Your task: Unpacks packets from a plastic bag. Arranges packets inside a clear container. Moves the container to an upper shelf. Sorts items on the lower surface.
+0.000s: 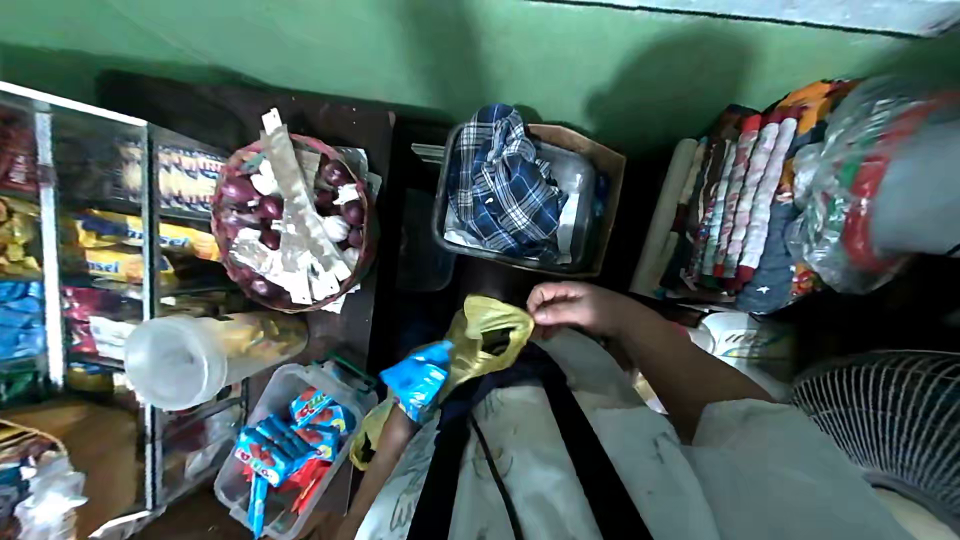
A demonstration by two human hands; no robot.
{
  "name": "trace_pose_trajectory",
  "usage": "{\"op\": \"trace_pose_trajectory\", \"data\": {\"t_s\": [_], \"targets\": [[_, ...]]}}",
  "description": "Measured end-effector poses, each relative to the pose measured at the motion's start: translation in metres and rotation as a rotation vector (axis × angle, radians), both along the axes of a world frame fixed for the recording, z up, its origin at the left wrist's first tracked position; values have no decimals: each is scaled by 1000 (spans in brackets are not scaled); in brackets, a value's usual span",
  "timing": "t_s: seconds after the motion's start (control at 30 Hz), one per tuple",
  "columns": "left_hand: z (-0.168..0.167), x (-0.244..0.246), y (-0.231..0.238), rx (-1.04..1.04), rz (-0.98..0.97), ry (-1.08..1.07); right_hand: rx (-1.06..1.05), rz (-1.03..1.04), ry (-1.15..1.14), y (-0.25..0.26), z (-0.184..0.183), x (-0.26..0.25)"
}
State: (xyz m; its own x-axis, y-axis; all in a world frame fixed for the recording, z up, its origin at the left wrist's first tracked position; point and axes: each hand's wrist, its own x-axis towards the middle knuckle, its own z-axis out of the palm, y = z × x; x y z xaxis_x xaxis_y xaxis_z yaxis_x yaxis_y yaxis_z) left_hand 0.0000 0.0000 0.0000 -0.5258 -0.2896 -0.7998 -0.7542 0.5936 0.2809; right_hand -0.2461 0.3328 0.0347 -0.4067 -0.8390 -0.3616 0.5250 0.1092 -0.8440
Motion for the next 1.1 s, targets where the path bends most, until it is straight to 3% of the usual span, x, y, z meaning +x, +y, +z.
{"op": "trace_pose_trajectory", "data": {"t_s": [0.1,0.17,0.23,0.27,0.33,0.43,0.53,0.6,0.73,0.8,0.87,0.97,1.07,1.1], "targets": [[4,5,1,2,101,-51,617,-100,499,7,-36,-46],[-31,38,-10,-4,167,-13,1086,-79,874,15,-72,-80],[-86,82,-26,-30,162,153,1314,17,1040,27,-103,-112],[-91,88,-27,-32,143,226,1393,83,1070,30,-115,-124],[-55,70,-13,-71,104,233,1498,203,1056,29,-133,-136],[4,34,18,-160,114,234,1472,179,1039,26,-147,-142],[30,10,34,-123,214,391,1401,111,1040,30,-142,-146],[45,2,32,-31,206,336,1338,28,977,38,-128,-146],[36,5,18,130,108,337,1150,-313,681,64,-93,-136],[49,-12,23,219,117,310,1036,-475,490,75,-82,-129],[68,-34,34,247,156,267,895,-693,333,81,-76,-121],[66,-40,34,261,100,292,585,-999,149,82,-83,-117],[24,-11,16,324,11,519,433,-1063,55,76,-79,-119],[31,-16,16,347,62,427,437,-1053,53,74,-78,-120]]}}
